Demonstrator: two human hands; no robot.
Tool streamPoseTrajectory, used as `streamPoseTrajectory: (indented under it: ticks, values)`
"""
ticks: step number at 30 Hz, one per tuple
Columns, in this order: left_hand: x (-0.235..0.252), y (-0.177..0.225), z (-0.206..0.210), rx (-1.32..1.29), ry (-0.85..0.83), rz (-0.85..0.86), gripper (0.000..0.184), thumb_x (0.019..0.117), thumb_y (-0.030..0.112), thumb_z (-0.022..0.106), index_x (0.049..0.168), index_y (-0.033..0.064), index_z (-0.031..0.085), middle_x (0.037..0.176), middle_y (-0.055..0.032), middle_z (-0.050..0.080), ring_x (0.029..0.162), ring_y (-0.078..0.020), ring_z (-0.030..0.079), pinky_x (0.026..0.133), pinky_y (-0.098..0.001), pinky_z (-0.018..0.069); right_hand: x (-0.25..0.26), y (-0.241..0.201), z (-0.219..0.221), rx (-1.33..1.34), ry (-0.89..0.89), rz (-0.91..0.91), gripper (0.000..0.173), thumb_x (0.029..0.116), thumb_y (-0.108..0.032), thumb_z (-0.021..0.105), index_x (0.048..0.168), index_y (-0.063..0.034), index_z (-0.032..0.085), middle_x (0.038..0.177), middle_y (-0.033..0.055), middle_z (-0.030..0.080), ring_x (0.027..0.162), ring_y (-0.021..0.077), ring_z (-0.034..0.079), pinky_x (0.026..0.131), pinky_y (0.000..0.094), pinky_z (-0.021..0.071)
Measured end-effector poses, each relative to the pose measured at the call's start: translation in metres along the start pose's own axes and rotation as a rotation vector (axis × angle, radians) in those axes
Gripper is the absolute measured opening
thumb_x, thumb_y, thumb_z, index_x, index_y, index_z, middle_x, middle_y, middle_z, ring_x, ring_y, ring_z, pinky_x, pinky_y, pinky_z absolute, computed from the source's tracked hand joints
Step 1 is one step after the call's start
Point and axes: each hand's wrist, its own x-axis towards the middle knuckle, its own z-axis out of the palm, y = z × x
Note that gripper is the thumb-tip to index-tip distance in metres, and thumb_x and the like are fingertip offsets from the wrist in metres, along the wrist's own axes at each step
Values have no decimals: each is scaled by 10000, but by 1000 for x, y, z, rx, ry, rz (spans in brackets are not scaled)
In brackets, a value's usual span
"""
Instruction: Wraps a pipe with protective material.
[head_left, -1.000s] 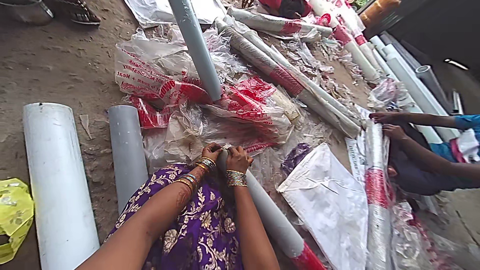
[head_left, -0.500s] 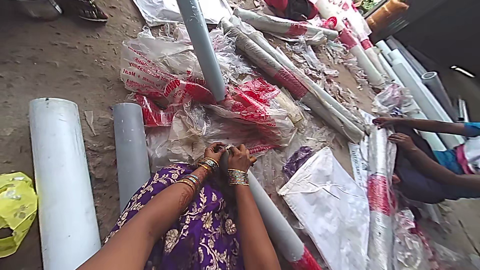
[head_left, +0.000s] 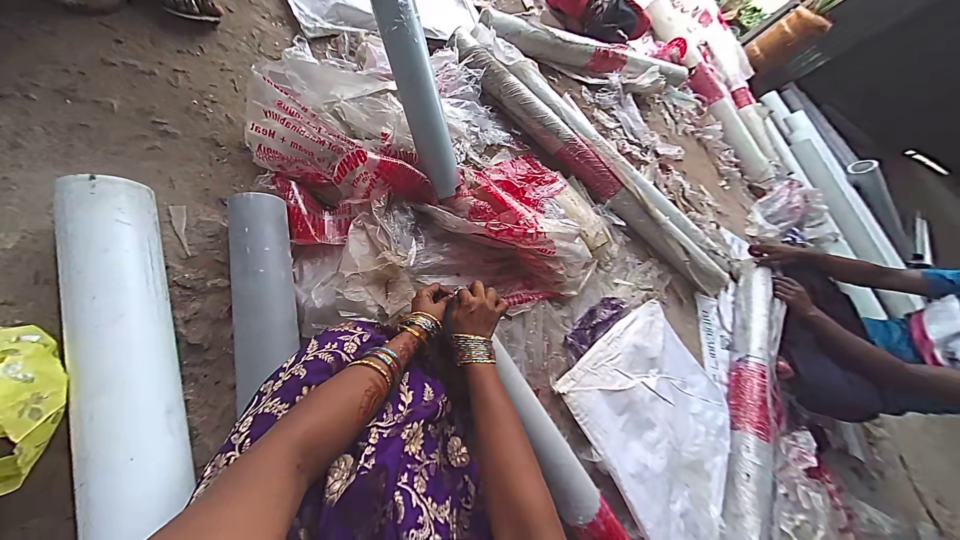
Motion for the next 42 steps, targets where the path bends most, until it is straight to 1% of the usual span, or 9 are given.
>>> streamPoseTrajectory:
  ticks: [4,9,15,18,29,32,35,38,42]
  values:
    - [2,0,0,-31,-26,-26,246,1023,21,590,1233,-97,643,1259,-252,654,1182,-270,624,1069,-375,455,6,-13,-12,-47,-150,28,226,946,-57,600,1059,-49,796,1282,143,695,1265,399,579,1043,674,334]
    - [0,5,-4,-7,-44,-30,255,1026,29,586,1242,-98,633,1252,-253,653,1177,-287,623,1067,-393,455,9,-19,-20,-98,-224,36,253,968,-43,557,1086,-30,780,1319,128,675,1293,377,564,1048,663,336]
    - [4,4,-6,19,-64,-36,263,1028,41,592,1251,-91,640,1279,-247,656,1223,-289,618,1097,-396,444,1,-13,-20,-105,-192,27,241,947,-17,577,1074,-27,782,1271,140,693,1243,366,600,1020,672,352]
    - [3,6,-5,19,-62,-41,255,1024,40,600,1239,-87,647,1276,-247,657,1222,-292,618,1094,-399,443,-7,-3,-17,-97,-164,45,247,937,16,562,1034,-14,788,1246,150,704,1232,375,610,1009,679,358]
    - [2,9,-7,37,-61,-67,246,1023,66,617,1231,-60,655,1280,-232,654,1215,-278,620,1088,-402,450,-27,30,-26,-182,-347,158,275,967,-3,540,1110,-40,772,1328,110,673,1287,337,580,1035,665,346]
    - [3,8,-6,33,-41,-58,232,1014,51,628,1210,-67,662,1252,-240,661,1187,-288,626,1073,-412,456,-36,45,-31,-185,-433,206,257,958,-45,581,1134,-58,767,1345,99,664,1309,331,564,1067,669,323]
    - [3,10,-6,39,-43,-57,222,1008,32,628,1202,-71,664,1245,-247,662,1182,-301,626,1067,-424,456,-48,65,-34,-174,-489,218,235,918,-79,654,1124,-67,768,1331,109,664,1306,353,557,1079,689,299]
    - [4,8,-5,54,-41,-48,231,1008,28,626,1214,-69,665,1250,-246,665,1182,-302,634,1068,-427,464,-64,81,-34,-178,-500,231,233,898,-74,677,1112,-54,768,1299,123,675,1286,362,566,1069,688,305]
    - [4,8,-4,57,-33,-37,226,1003,13,634,1207,-79,661,1233,-252,670,1177,-309,635,1066,-437,461,-80,101,-37,-186,-539,253,240,900,-61,670,1121,-40,763,1327,134,662,1312,382,548,1092,712,278]
